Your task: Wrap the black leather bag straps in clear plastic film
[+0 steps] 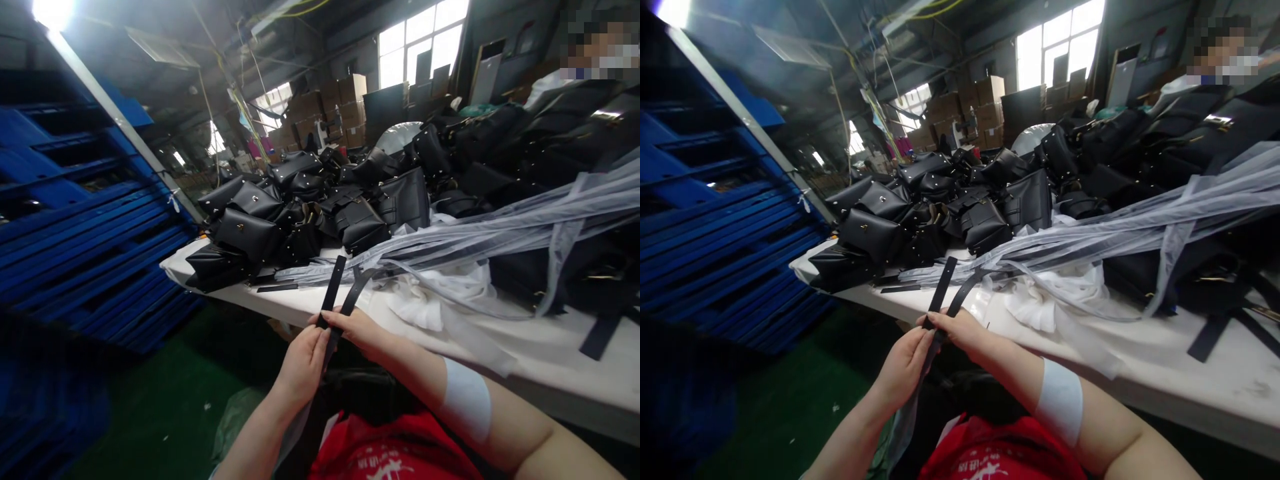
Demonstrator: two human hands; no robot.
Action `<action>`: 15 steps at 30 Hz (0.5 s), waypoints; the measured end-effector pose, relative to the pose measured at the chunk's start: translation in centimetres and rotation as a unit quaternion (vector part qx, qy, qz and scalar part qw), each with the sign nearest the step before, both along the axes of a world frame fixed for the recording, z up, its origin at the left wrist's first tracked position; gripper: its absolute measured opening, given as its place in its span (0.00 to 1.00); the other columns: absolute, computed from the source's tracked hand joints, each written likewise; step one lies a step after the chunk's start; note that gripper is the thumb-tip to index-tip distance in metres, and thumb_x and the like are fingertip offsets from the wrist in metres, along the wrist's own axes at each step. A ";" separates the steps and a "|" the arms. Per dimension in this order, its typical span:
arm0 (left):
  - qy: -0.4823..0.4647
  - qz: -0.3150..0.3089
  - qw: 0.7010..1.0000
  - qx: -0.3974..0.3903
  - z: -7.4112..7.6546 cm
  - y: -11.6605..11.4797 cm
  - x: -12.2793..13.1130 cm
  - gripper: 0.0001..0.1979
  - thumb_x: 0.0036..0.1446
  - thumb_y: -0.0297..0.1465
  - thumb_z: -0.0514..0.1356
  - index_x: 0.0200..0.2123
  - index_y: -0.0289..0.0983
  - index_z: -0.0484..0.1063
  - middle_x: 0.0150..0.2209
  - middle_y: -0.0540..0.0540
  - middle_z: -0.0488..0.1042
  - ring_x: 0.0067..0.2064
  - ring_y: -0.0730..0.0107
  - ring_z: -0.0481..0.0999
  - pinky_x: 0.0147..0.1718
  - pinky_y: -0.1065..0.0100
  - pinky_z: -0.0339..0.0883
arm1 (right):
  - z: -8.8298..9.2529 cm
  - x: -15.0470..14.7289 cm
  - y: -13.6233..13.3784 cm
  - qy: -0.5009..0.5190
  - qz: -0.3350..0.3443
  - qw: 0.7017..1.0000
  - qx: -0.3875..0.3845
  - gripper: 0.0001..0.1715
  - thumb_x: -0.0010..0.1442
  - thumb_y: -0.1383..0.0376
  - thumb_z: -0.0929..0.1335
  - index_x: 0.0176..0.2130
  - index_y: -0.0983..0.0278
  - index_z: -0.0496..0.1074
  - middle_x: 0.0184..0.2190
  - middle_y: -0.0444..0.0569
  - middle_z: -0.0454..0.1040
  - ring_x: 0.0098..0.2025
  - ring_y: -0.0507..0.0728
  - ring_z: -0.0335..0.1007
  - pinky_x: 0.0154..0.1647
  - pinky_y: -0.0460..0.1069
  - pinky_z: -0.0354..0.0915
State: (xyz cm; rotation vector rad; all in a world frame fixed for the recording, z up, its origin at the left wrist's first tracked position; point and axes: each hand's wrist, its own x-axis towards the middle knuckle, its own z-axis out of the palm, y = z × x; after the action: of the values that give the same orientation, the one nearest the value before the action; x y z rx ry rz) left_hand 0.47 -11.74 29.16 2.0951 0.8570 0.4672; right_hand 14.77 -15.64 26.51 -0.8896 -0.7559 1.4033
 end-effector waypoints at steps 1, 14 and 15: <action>-0.003 0.005 1.000 -0.008 -0.4 0.0 -0.2 0.21 0.65 0.43 0.49 0.25 0.37 0.68 0.25 0.48 0.70 0.27 0.70 0.68 0.25 0.71 0.60 | -0.4 0.2 -0.1 0.009 -0.005 1.000 0.001 0.26 0.50 0.47 0.72 0.35 0.67 0.78 0.25 0.46 0.73 0.26 0.51 0.65 0.29 0.46 0.61; 0.065 0.042 0.949 -0.307 -4.1 -0.8 -4.1 0.27 0.55 0.55 0.54 0.26 0.35 0.67 0.15 0.56 0.60 0.17 0.78 0.55 0.17 0.75 0.45 | -2.1 3.3 -0.4 0.044 -0.106 0.993 -0.042 0.26 0.47 0.51 0.75 0.39 0.66 0.73 0.18 0.38 0.65 0.21 0.47 0.56 0.25 0.45 0.51; 0.067 0.040 0.950 -0.302 -4.4 -1.1 -4.2 0.27 0.55 0.55 0.54 0.26 0.35 0.67 0.15 0.55 0.60 0.17 0.78 0.56 0.17 0.74 0.46 | -2.2 3.1 -0.2 0.022 -0.103 0.994 -0.040 0.24 0.47 0.51 0.75 0.36 0.66 0.73 0.18 0.38 0.65 0.20 0.47 0.56 0.24 0.45 0.51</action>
State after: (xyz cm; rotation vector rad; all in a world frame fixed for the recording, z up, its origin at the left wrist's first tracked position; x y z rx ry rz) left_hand -3.72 -12.84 24.75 1.5401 1.0154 0.0777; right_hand 17.85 -15.87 24.32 -0.9681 -0.5599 1.2724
